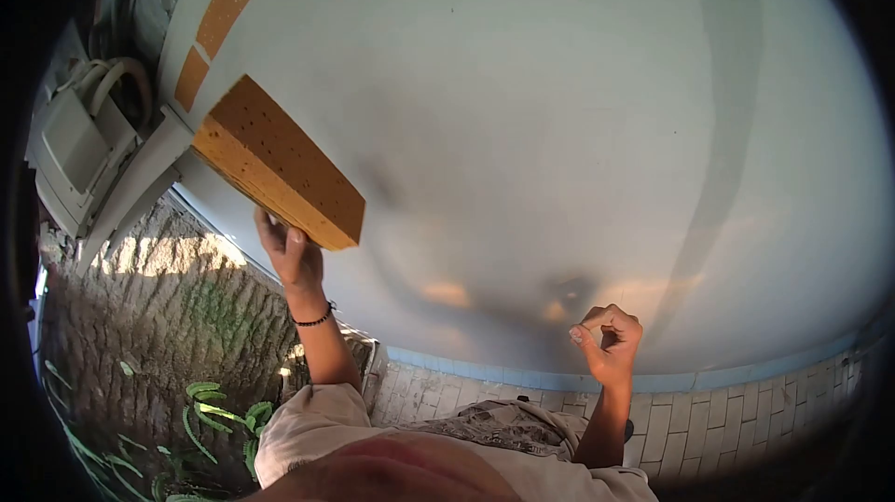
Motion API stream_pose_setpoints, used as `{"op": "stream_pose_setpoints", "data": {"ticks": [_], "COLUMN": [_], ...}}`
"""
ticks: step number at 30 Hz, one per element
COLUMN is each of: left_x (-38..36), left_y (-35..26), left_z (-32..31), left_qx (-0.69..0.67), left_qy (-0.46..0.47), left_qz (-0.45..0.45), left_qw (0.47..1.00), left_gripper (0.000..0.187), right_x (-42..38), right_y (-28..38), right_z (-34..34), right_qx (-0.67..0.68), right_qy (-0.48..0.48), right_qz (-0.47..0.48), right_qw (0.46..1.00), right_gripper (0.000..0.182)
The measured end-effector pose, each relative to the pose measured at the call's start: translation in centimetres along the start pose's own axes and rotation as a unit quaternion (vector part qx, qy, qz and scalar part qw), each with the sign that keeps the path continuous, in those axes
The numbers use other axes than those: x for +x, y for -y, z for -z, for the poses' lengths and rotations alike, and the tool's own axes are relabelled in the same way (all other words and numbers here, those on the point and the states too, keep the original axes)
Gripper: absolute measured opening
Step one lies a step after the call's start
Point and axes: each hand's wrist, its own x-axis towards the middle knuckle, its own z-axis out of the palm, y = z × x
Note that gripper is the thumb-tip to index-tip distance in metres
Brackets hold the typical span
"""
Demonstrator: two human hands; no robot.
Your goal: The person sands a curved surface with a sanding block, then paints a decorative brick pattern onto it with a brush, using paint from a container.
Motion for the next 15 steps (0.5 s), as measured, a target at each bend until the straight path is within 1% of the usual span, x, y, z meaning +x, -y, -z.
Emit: {"op": "stream_pose_setpoints", "data": {"ticks": [2, 3, 5, 6, 7, 9, 10, 12, 13, 15], "left_x": [3.5, 5.1, 8.2, 9.4, 10.8, 12.9, 13.9, 15.6, 16.5, 18.1], "left_y": [-2.3, -3.6, -6.0, -7.0, -7.9, -9.6, -10.2, -11.4, -11.8, -12.7], "left_z": [-0.3, -0.7, -2.2, -2.5, -3.6, -4.7, -5.2, -6.1, -6.6, -8.1], "left_qx": [0.148, 0.210, 0.261, 0.304, 0.342, 0.423, 0.443, 0.484, 0.487, 0.492], "left_qy": [0.005, 0.008, 0.035, 0.052, 0.066, 0.082, 0.089, 0.101, 0.117, 0.150], "left_qz": [-0.110, -0.139, -0.206, -0.220, -0.285, -0.330, -0.346, -0.376, -0.389, -0.413], "left_qw": [0.983, 0.968, 0.942, 0.925, 0.893, 0.840, 0.822, 0.783, 0.773, 0.751], "left_gripper": [0.074, 0.074, 0.063, 0.060, 0.056, 0.051, 0.050, 0.049, 0.051, 0.054], "right_x": [1.4, 2.3, 4.4, 5.5, 6.7, 8.7, 9.3, 10.3, 10.8, 12.3], "right_y": [1.8, 2.6, 4.1, 5.3, 6.6, 9.1, 9.9, 10.8, 11.2, 12.6], "right_z": [1.2, 1.9, 3.1, 3.5, 3.8, 4.5, 4.5, 4.7, 4.7, 4.2], "right_qx": [-0.010, -0.023, -0.047, -0.047, -0.053, -0.065, -0.065, -0.059, -0.055, -0.081], "right_qy": [0.008, 0.023, 0.055, 0.062, 0.079, 0.112, 0.107, 0.142, 0.161, 0.168], "right_qz": [0.008, 0.033, 0.079, 0.094, 0.116, 0.165, 0.174, 0.199, 0.209, 0.254], "right_qw": [1.000, 0.999, 0.994, 0.992, 0.989, 0.978, 0.977, 0.968, 0.963, 0.949], "right_gripper": [0.020, 0.020, 0.020, 0.021, 0.022, 0.022, 0.023, 0.022, 0.022, 0.022]}}
